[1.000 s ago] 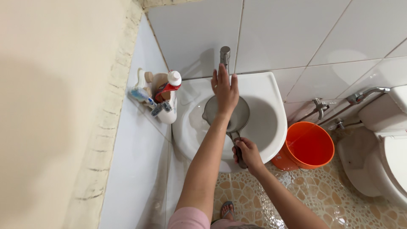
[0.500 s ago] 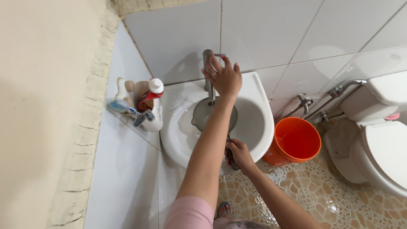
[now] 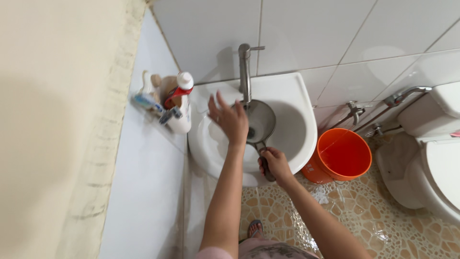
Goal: The person washes a metal strainer under a running tap in a bathroom sink, scrubbing it with their hands. They then pour water from the strainer into an orange bucket on the floor and hang the strainer on a wall hook. The person repeats the washing process with the strainer in the sink.
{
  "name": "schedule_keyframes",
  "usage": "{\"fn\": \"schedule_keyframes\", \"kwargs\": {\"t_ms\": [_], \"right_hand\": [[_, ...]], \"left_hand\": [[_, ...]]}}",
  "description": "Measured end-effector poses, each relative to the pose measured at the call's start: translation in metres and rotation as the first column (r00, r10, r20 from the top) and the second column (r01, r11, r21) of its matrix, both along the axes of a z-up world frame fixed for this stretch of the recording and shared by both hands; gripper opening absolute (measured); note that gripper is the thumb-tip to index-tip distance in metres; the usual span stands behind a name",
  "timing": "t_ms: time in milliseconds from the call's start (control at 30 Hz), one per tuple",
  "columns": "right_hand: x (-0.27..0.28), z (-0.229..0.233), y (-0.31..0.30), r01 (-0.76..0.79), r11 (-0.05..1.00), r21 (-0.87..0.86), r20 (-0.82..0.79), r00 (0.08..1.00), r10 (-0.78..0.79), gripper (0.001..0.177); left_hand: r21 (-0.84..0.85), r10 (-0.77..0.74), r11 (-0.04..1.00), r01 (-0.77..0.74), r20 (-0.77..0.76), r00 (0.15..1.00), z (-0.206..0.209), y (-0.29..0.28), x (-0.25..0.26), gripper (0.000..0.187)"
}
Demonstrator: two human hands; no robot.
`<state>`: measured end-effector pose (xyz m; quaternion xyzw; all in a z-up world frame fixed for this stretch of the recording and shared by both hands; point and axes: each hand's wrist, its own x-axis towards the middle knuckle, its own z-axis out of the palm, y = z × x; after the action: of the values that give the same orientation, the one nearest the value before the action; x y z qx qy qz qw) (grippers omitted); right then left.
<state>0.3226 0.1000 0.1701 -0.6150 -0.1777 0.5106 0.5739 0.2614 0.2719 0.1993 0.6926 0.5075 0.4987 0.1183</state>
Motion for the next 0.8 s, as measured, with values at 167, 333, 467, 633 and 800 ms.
{"fn": "schedule_keyframes", "kwargs": {"t_ms": [167,333,467,633,800], "right_hand": [[0.003,-0.003,0.002,0.001,1.0,0.024,-0.03,1.0,0.0,0.021],[0.003,0.0,0.001,-0.016,0.999,0.045,0.003,1.0,0.016,0.021],[0.002,0.003,-0.001,-0.029,0.998,0.049,0.037,0.999,0.027,0.017],[0.003,0.003,-0.003,-0.071,0.994,0.083,0.095,0.993,0.063,0.013],[0.002,0.005,-0.002,-0.074,0.995,0.067,0.118,0.991,0.066,0.012]], "left_hand": [[-0.259,0.023,0.965,-0.047,-0.096,0.995,-0.084,-0.043,-0.04,0.083],[-0.412,-0.083,0.911,-0.024,-0.242,0.967,-0.091,-0.066,-0.048,0.075],[-0.4,-0.177,0.915,0.048,-0.294,0.939,-0.079,-0.072,-0.049,0.078],[-0.333,-0.193,0.939,0.091,-0.286,0.939,-0.082,-0.073,-0.047,0.086],[-0.361,-0.232,0.923,0.132,-0.25,0.94,-0.082,-0.071,-0.046,0.093]]}}
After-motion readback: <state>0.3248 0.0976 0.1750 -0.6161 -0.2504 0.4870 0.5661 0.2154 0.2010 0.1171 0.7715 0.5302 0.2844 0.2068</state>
